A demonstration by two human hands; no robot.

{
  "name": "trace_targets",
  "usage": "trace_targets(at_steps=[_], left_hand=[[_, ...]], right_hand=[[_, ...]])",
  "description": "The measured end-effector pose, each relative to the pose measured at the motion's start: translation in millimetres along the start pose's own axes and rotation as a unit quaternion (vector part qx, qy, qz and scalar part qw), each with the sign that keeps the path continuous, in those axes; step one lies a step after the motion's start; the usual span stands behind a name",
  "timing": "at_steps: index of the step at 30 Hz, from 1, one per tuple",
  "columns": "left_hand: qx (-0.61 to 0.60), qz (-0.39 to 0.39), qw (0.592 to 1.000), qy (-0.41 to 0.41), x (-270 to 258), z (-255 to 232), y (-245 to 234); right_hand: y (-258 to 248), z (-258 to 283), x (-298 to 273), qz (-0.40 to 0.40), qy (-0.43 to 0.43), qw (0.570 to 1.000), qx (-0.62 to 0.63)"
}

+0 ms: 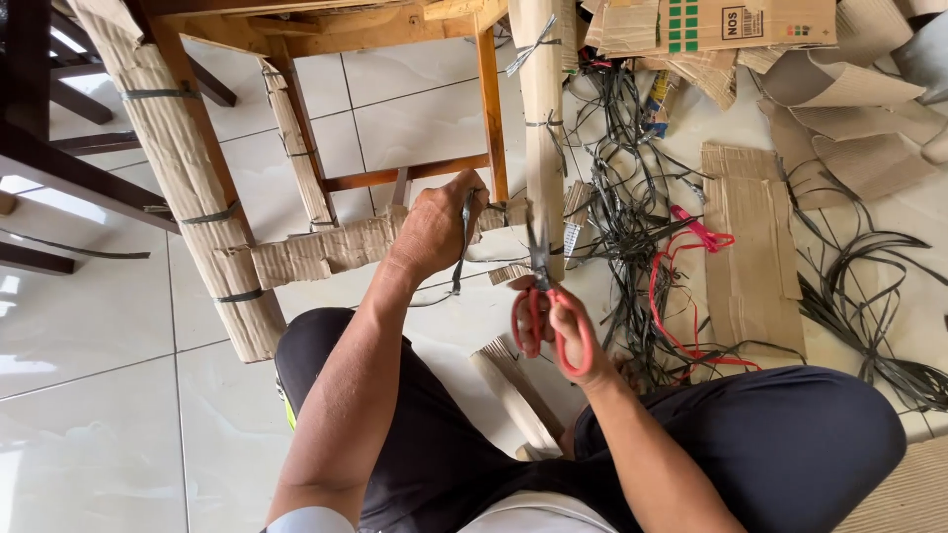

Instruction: Wrapping wooden chair legs with protective cardboard and securing them with plastic ties.

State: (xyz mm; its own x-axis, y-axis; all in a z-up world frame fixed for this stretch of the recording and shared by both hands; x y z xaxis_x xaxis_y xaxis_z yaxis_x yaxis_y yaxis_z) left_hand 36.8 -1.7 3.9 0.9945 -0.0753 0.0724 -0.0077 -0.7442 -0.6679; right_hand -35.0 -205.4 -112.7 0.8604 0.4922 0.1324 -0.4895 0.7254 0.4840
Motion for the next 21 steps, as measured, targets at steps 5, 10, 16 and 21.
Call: trace_targets(at_steps=[5,10,16,21], left_hand=[[-0.002,0.006,1.0,0.0,-5.8,1.1,0.2],[-0.013,0.006,1.0,0.001,-4.9,1.8,-0.4],[-0.023,0.014,0.999,-0.022,-5.3,0.4,-1.7],[-0.023,0.028,0.999,-0.018,-8.0,-3.9,-2.6]], right_hand=[[16.8,-8.5,10.1,0.029,0.029,0.999,0.027],[22.0,-8.4,13.6,0.026,0.044,0.998,0.026],[25.1,-8.4,17.4,0.029,0.056,0.998,0.022],[21.4,-11.3,40.7,0.037,0.037,0.999,-0.011]])
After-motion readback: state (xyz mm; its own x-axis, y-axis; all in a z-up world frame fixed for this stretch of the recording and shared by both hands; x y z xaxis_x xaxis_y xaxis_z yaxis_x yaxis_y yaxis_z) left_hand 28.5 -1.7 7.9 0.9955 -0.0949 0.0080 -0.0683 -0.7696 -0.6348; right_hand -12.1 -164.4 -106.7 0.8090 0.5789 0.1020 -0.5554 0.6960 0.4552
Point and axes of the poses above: each hand's wrist, its own x-axis towards the middle knuckle, its own y-axis out of the palm, z = x × y, the point moved 4 cm from there along x, towards the middle knuckle, and after that the axes turned 5 degrees about -x, right-handed, at the moved point
